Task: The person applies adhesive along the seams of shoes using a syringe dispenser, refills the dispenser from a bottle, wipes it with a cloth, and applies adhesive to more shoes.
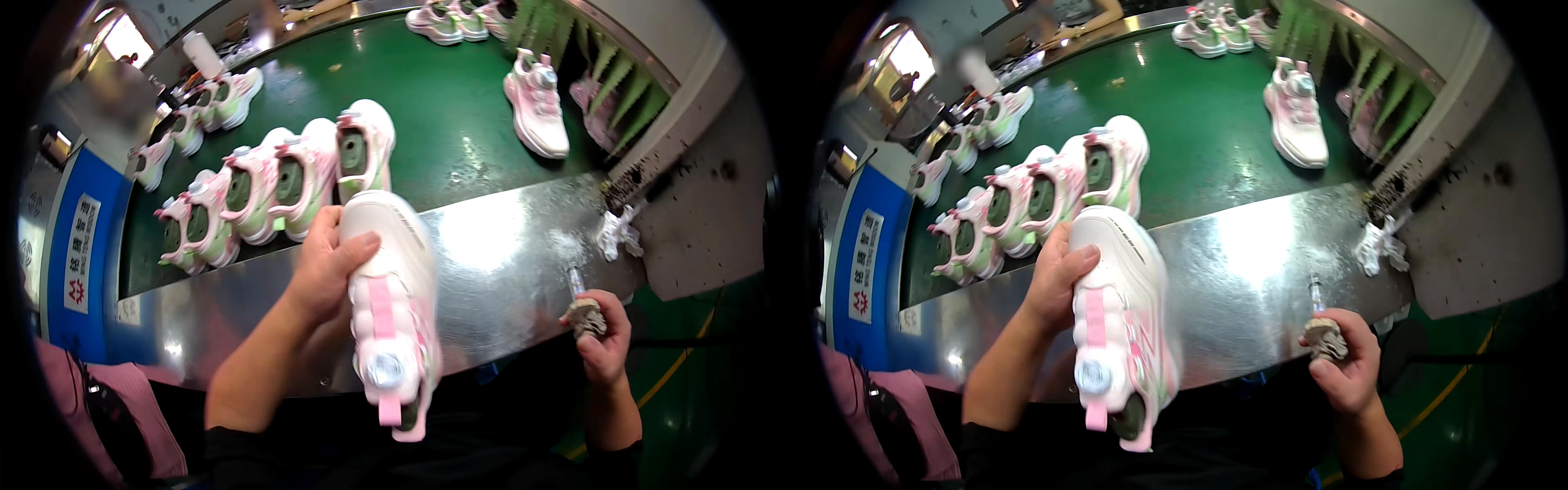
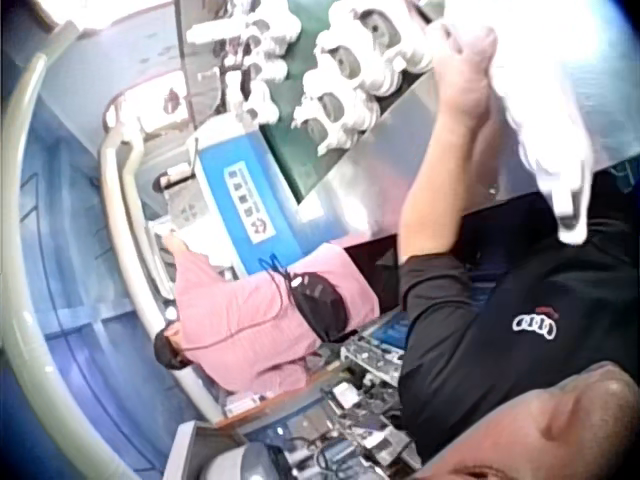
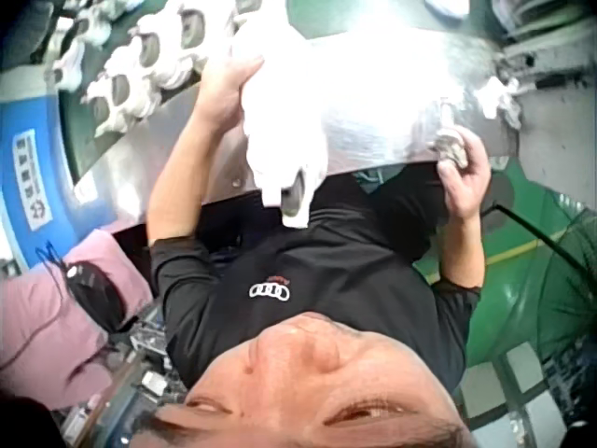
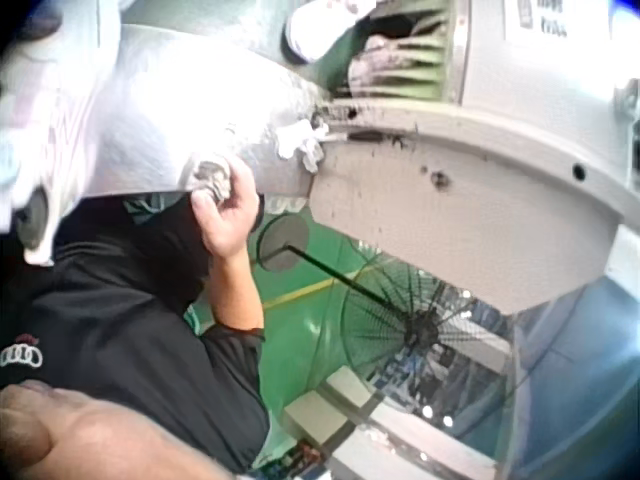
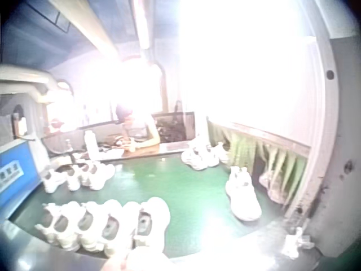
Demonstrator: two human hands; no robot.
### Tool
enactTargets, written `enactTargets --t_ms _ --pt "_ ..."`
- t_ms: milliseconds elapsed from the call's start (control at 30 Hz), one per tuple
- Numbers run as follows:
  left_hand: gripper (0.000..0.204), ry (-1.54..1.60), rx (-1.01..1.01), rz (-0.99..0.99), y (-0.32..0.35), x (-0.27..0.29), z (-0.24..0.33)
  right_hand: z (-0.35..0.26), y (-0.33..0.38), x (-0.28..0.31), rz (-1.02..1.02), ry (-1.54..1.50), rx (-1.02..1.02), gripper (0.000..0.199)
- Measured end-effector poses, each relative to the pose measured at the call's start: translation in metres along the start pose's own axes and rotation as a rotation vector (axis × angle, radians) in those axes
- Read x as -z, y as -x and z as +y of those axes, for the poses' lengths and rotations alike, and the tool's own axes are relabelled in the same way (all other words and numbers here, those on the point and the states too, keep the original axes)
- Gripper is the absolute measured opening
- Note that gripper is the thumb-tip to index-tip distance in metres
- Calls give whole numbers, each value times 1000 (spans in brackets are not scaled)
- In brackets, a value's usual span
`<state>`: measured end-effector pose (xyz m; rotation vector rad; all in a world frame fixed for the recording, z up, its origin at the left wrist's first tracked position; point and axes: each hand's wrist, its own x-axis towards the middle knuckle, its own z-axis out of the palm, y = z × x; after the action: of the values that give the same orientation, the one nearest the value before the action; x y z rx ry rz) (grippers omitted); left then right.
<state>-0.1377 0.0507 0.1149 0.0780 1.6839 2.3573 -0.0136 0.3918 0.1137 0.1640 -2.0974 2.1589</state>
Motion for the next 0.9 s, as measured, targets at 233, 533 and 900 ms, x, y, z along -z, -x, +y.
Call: enactTargets --t_ms 233,533,900 --pt "72 356 -179 -27 42 5 -4 -48 -42 -44 -288 -340 62 69" --pt "65 422 -265 -364 50 7 -8 -86 -65 -109 -639 -493 267 52" --pt "66 322 -467 -478 54 7 -7 -94 -69 -134 -690 -506 208 50"
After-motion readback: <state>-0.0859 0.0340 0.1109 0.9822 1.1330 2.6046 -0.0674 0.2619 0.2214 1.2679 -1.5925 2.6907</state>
